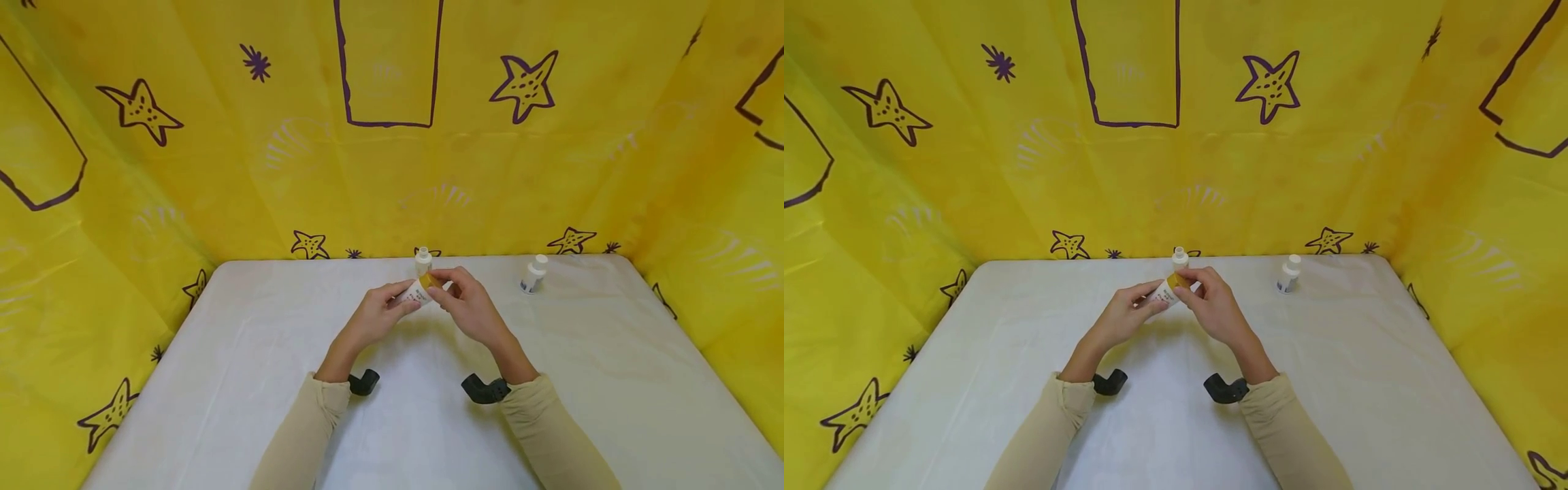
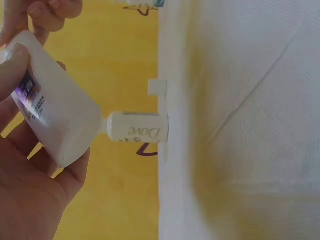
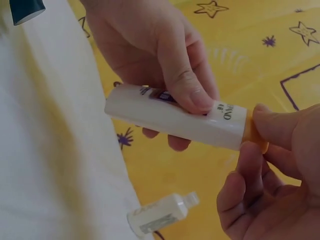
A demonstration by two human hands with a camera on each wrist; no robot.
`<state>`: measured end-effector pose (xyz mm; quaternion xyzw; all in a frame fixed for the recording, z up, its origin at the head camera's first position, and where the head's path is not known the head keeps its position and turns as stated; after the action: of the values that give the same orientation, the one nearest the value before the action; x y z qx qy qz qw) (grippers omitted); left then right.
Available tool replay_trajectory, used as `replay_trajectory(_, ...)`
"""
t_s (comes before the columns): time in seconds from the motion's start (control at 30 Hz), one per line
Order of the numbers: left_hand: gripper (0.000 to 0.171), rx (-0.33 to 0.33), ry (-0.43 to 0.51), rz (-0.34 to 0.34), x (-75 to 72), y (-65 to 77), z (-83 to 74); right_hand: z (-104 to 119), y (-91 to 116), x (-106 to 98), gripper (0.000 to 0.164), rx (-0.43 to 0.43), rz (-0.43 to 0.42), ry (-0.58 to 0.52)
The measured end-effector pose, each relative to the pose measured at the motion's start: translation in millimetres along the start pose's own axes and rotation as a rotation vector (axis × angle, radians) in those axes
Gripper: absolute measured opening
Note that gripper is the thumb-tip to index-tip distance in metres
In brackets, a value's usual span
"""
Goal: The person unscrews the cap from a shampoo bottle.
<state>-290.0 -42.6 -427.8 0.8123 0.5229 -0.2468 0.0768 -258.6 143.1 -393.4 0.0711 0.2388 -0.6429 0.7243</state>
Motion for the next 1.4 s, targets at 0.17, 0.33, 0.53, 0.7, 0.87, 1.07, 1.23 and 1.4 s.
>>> replay_trajectory(0.17, 0.051, -0.018, -0.020, 0.020, 0.3, 2.6, 1.6, 3.6, 2.3, 1.3, 0.037, -0.026, 0.021, 0.046)
replay_trajectory(0.33, 0.052, -0.012, -0.019, 0.050, -0.6, 4.4, 3.9, 8.2, 3.1, 3.2, 0.034, -0.076, 0.028, 0.051)
replay_trajectory(0.53, 0.050, 0.027, 0.015, 0.075, -1.4, 3.9, 3.2, 9.5, 3.2, 3.1, 0.035, -0.119, 0.015, 0.021)
replay_trajectory(0.7, 0.049, 0.029, 0.030, 0.093, -2.0, 3.6, 1.7, 9.6, 3.9, 2.3, 0.037, -0.142, 0.030, 0.008)
replay_trajectory(0.87, 0.050, 0.042, 0.069, 0.135, -0.7, 3.6, -1.6, 9.4, 4.5, -1.8, 0.034, -0.172, 0.065, -0.012)
replay_trajectory(1.07, 0.047, 0.064, 0.143, 0.196, 1.1, 4.3, -4.5, 9.7, 5.2, -5.5, 0.031, -0.211, 0.105, -0.049)
replay_trajectory(1.23, 0.045, 0.073, 0.115, 0.141, -1.8, 4.7, -6.2, 7.5, 4.1, -4.8, 0.032, -0.213, 0.128, -0.074)
replay_trajectory(1.4, 0.035, 0.094, 0.014, 0.024, -3.6, 3.8, -5.7, 6.5, 3.2, -3.8, 0.032, -0.112, 0.101, -0.033)
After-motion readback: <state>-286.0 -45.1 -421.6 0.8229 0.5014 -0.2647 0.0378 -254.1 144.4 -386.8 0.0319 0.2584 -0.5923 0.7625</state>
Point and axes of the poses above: each hand's wrist, its own y-axis away from the middle knuckle, its own x-axis out of the palm, z = x × y, the point moved 5 cm from there along -y, towards the middle knuckle, and after that the axes turned 1 degree about x, right-handed, at the moved point
